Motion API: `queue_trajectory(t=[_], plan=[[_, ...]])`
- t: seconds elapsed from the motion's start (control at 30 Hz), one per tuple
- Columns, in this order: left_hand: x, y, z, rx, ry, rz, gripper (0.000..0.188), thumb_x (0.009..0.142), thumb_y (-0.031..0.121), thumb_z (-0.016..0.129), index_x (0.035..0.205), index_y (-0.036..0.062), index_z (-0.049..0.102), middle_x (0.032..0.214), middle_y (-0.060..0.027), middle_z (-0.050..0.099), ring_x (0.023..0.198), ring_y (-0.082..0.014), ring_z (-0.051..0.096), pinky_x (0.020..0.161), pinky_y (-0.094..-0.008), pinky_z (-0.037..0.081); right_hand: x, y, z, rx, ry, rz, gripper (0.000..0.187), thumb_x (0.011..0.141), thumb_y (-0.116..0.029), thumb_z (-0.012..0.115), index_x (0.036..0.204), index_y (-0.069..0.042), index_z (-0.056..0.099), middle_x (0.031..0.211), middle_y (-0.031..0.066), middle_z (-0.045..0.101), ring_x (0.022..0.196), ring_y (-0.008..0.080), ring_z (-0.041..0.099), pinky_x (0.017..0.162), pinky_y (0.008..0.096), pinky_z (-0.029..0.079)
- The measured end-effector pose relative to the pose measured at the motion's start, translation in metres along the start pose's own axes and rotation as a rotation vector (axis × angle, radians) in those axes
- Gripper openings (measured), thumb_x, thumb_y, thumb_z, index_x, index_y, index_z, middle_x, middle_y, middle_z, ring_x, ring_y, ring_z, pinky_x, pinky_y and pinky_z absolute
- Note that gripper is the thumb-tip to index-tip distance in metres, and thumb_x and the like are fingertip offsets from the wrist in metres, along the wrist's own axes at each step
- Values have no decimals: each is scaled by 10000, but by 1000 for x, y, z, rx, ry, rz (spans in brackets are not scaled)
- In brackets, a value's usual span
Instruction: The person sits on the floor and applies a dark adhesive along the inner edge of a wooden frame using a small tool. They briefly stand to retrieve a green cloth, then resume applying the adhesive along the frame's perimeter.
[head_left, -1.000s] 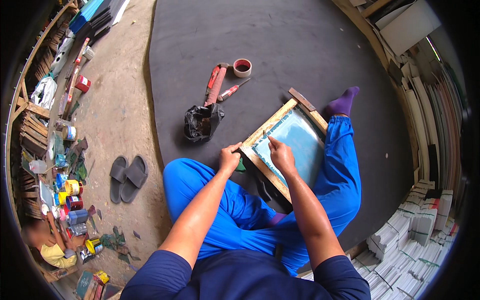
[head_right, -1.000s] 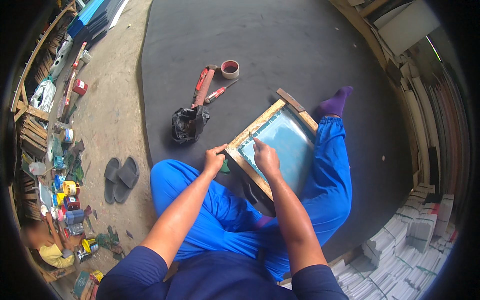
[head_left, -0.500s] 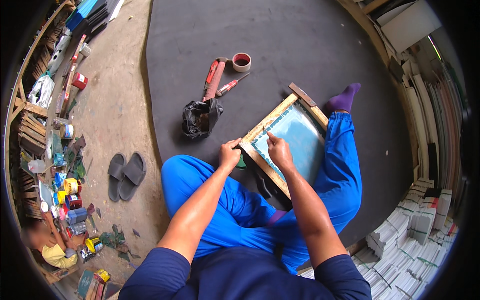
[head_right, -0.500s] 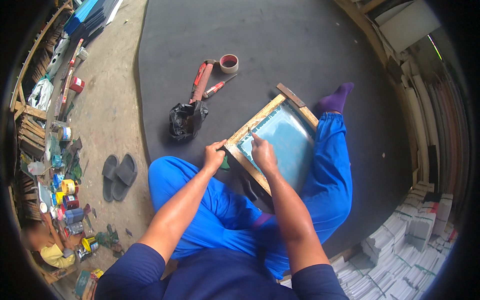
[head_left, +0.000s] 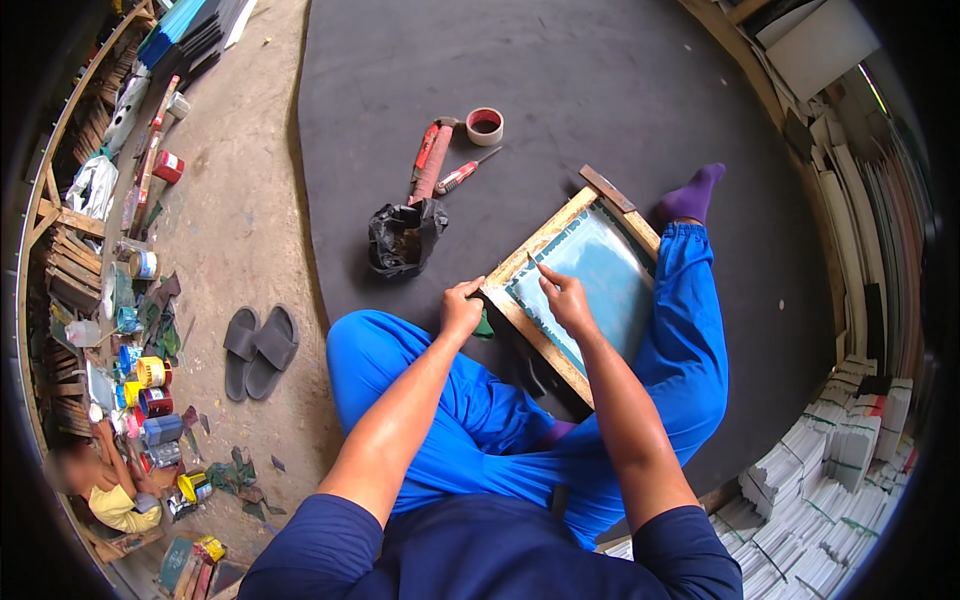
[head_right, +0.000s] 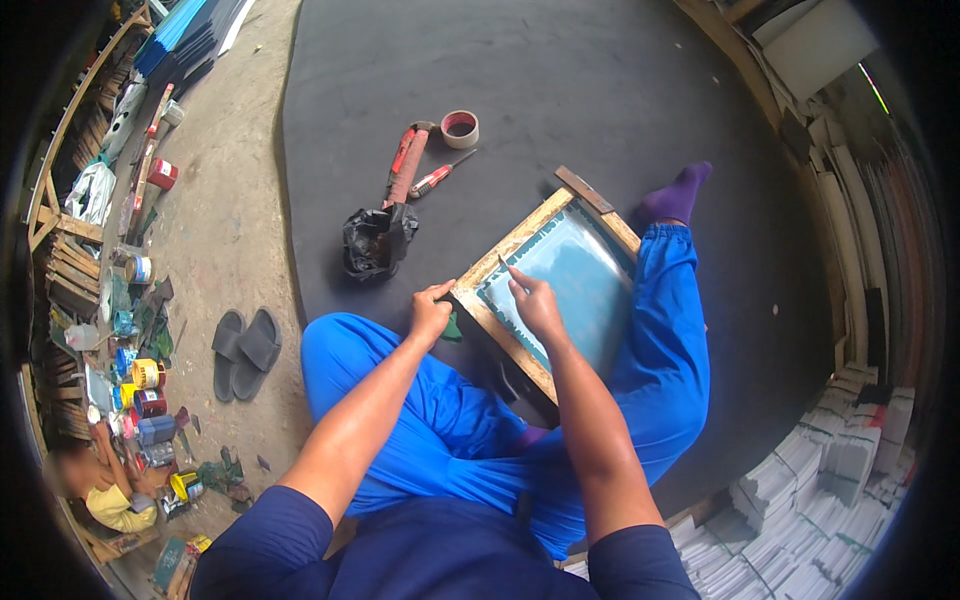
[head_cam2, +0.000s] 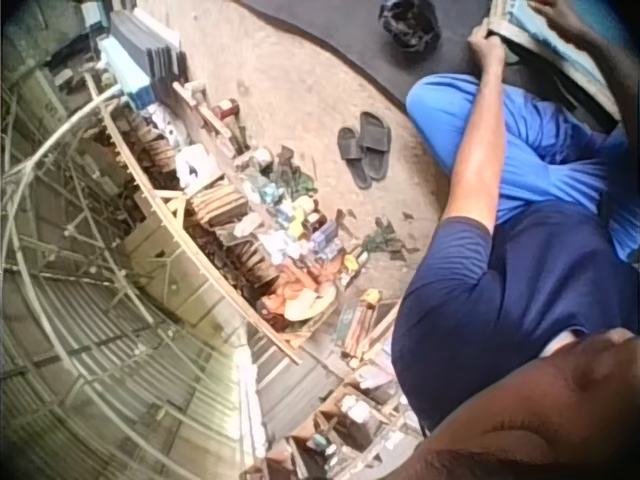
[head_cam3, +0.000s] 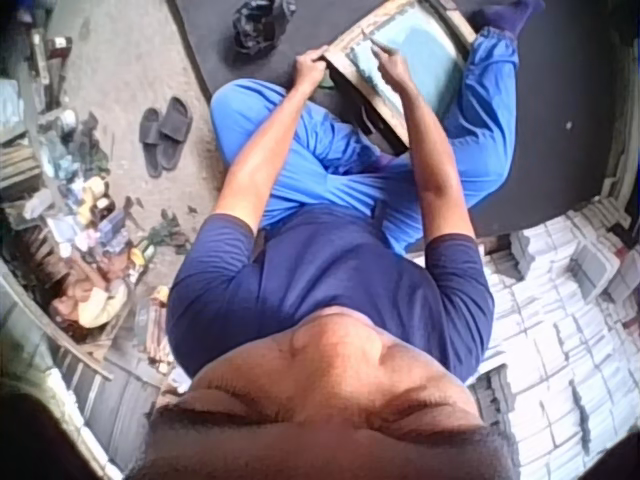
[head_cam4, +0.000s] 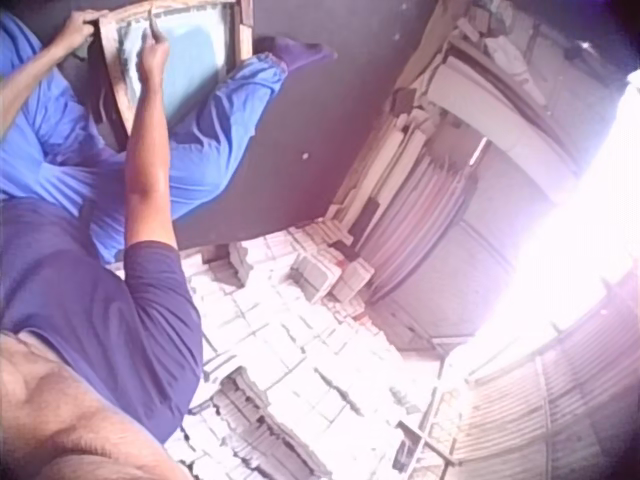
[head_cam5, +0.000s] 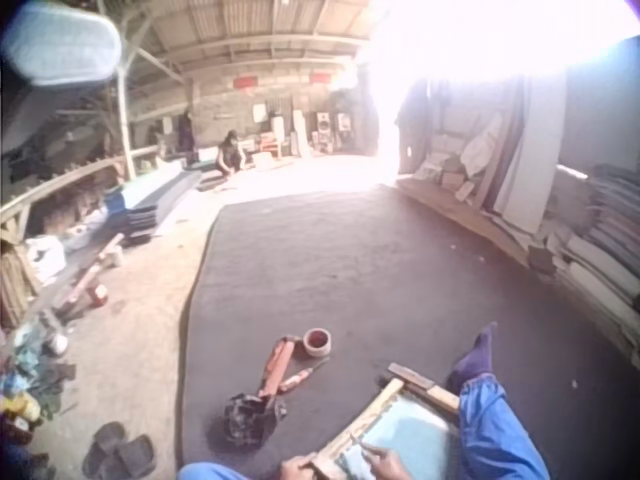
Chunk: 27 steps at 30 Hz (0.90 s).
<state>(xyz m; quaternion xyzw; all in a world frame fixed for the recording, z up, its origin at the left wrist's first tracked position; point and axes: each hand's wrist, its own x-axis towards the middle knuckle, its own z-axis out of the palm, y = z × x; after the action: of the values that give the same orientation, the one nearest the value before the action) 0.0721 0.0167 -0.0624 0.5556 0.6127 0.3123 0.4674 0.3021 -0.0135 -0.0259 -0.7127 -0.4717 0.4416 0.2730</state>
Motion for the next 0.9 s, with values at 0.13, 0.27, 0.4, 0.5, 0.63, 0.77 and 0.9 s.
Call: queue_trajectory(t=[0.13, 0.27, 0.4, 0.5, 0.63, 0.77, 0.9], plan=[[0, -10, -6, 9, 11, -7, 512, 712, 19, 545, 1171, 112, 751, 1170, -116, 728, 1074, -284, 699, 966, -328, 520, -8, -14, -5, 321, -143, 174, 440, 1041, -291, 559, 1453, -135, 546, 638, 25, 616, 477, 123, 510, 471, 336, 433], [-1, -3, -4, 29, -5, -2, 513, 712, 17, 544, 1172, 111, 751, 1169, -115, 730, 1071, -288, 700, 966, -324, 518, -24, -34, 2, -455, 112, -19, 418, 1021, -259, 577, 1401, -84, 578, 1063, 149, 752, 974, 300, 731, 803, 459, 542], [3, 0, 1, 7, -20, -4, 513, 715, 14, 543, 1174, 109, 750, 1166, -115, 732, 1064, -287, 702, 962, -320, 517, 9, 37, 13, 39, 150, -253, 436, 1014, -257, 578, 1424, -109, 559, 964, 160, 745, 820, 308, 706, 728, 442, 540], [1, -9, -7, -30, -19, -28, 511, 716, 10, 542, 1173, 103, 750, 1168, -120, 732, 1059, -280, 705, 955, -318, 518, -1, -1, -6, 444, -162, 195, 405, 1030, -259, 575, 1378, -55, 604, 842, 58, 686, 578, 133, 529, 583, 326, 489], [3, -8, -1, -43, -20, 1, 552, 704, -62, 532, 1208, 48, 729, 1144, -103, 743, 1004, -174, 691, 889, -253, 508, 0, 2, -4, 188, -24, 7, 382, 1032, -272, 572, 1368, -96, 627, 884, 72, 728, 623, 144, 616, 645, 321, 527], [1, 0, -5, -41, -32, -34, 552, 704, -60, 533, 1207, 50, 730, 1156, -110, 741, 1004, -171, 692, 897, -254, 508, -6, -11, -8, -129, 57, -33, 378, 1018, -297, 587, 1355, -135, 635, 1317, 149, 651, 1179, 297, 660, 983, 376, 499], [1, -10, -4, -44, -13, -9, 553, 700, -63, 526, 1200, 47, 733, 1154, -115, 742, 991, -163, 691, 868, -248, 510, 11, -9, -30, 823, -397, 517, 391, 1033, -359, 565, 1403, -244, 613, 813, 61, 667, 544, 146, 573, 509, 316, 482]])
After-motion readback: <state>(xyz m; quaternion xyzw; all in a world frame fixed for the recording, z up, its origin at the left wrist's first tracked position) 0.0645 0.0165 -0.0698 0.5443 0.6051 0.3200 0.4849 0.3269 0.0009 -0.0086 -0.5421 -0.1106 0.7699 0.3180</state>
